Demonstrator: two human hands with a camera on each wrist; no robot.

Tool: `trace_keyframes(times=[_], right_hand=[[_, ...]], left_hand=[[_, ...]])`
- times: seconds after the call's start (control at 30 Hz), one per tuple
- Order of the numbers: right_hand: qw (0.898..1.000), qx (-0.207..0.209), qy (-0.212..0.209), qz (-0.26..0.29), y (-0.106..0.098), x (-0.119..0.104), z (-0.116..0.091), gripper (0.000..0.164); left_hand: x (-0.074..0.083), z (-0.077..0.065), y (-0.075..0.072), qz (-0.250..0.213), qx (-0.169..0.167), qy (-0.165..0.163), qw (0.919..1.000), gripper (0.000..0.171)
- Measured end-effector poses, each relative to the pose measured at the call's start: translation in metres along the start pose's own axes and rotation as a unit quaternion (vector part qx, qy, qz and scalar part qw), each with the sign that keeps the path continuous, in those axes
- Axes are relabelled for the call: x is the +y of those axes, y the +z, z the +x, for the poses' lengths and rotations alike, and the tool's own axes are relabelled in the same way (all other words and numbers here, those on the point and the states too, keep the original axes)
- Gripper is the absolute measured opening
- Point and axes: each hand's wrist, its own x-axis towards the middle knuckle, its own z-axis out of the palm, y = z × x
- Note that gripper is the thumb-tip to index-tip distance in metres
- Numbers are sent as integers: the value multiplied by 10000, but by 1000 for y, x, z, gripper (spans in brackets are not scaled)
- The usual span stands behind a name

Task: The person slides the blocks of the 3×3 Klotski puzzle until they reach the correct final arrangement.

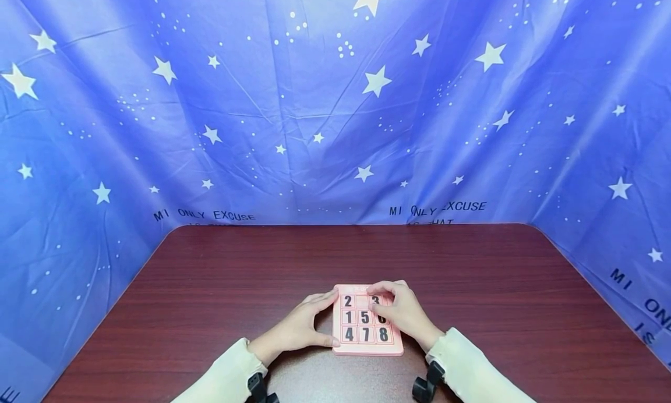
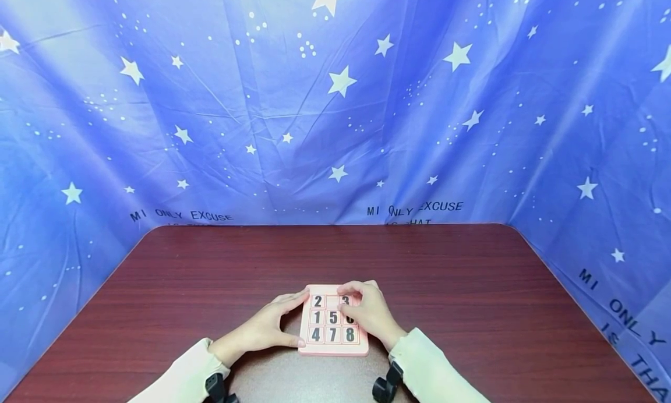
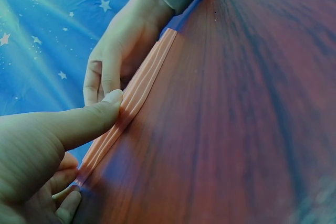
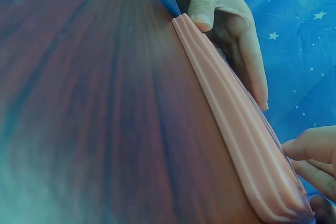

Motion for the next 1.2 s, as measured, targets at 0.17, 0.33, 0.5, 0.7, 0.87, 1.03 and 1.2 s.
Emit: trace_keyframes(times=[0.17, 0.33, 0.5, 0.7, 0.87, 1.03, 1.2], right_hand=[[10000, 21, 70, 29, -5, 2, -2, 21], [10000, 15, 24, -6, -8, 4, -2, 21], [10000, 27, -15, -66, -8, 3, -1, 21], [10000, 67, -10, 25, -7, -2, 0, 21], [9998, -45, -136, 139, -2, -11, 1, 21], [9991, -243, -234, 270, 6, -18, 3, 25], [9988, -312, -222, 295, 13, -21, 4, 29]], left_hand=[[0, 1, -1, 32, -19, -23, 10000, 95], [1, 1, -1, 62, 6, 88, 9999, 95], [1, 2, -1, 39, 4, 29, 10000, 95], [2, 1, -2, 48, -19, -14, 10000, 96], [2, 0, -3, 33, 15, 42, 10000, 95], [3, -1, -2, 6, -2, 66, 10000, 96], [4, -2, -2, 52, 15, 24, 10000, 100]])
